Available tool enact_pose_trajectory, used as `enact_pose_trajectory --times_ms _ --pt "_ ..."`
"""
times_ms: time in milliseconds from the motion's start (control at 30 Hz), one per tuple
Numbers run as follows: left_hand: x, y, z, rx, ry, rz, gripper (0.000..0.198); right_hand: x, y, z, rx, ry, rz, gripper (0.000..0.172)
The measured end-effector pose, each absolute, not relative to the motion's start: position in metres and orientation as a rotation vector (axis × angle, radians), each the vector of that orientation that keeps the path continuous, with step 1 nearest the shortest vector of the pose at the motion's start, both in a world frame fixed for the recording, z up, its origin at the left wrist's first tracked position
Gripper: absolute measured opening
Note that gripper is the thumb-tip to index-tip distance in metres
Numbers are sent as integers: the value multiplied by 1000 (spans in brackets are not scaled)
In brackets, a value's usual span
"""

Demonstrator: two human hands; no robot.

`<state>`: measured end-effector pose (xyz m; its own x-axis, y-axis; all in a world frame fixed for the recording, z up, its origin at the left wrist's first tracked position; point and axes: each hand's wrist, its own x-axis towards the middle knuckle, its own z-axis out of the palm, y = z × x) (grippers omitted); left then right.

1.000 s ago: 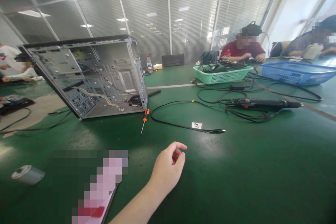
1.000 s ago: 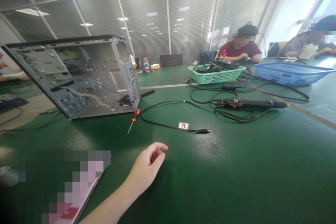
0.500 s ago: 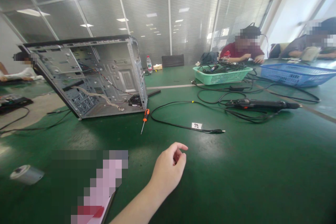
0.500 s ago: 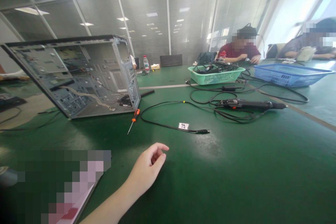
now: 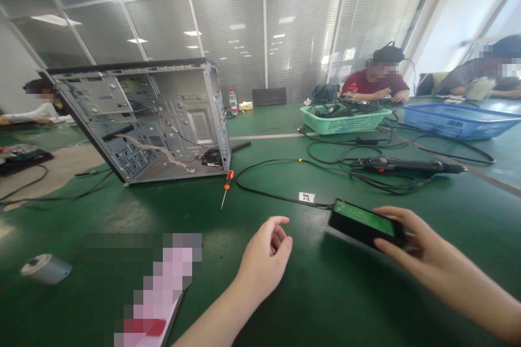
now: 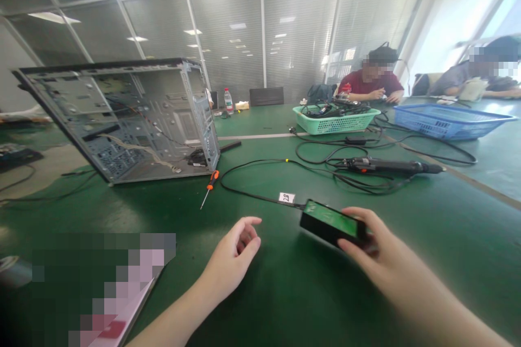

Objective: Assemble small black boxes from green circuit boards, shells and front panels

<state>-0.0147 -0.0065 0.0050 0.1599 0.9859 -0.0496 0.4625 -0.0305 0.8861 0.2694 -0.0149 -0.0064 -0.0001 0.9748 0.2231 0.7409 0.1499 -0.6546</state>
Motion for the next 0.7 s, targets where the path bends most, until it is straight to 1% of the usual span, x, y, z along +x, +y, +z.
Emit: enact_pose_trajectory --times_ms 67,167,233,400,533,600,700 --pt "-16 -6 2 1548 1381 890 41 222 -10 4 -1552 -1826 653 52" --pt "-19 -3 -6 1422 1292 1064 44 169 -13 17 -1544 -1917 683 49" --pt "-20 -1 -10 1373 1234 1122 46 155 -18 19 -1530 -1931 637 47" --pt "-19 -3 -9 1350 1216 1039 45 164 -20 5 -1394 -1964 466 40" --pt "-18 -7 -2 1387 1248 959 43 173 -15 -7 -1268 -1964 407 34" --pt "-17 -7 0 1397 1260 950 45 173 -14 -9 -1275 -1903 453 36" --pt "-15 -7 0 1348 1230 963 56 172 -13 -11 -1291 -1780 582 43"
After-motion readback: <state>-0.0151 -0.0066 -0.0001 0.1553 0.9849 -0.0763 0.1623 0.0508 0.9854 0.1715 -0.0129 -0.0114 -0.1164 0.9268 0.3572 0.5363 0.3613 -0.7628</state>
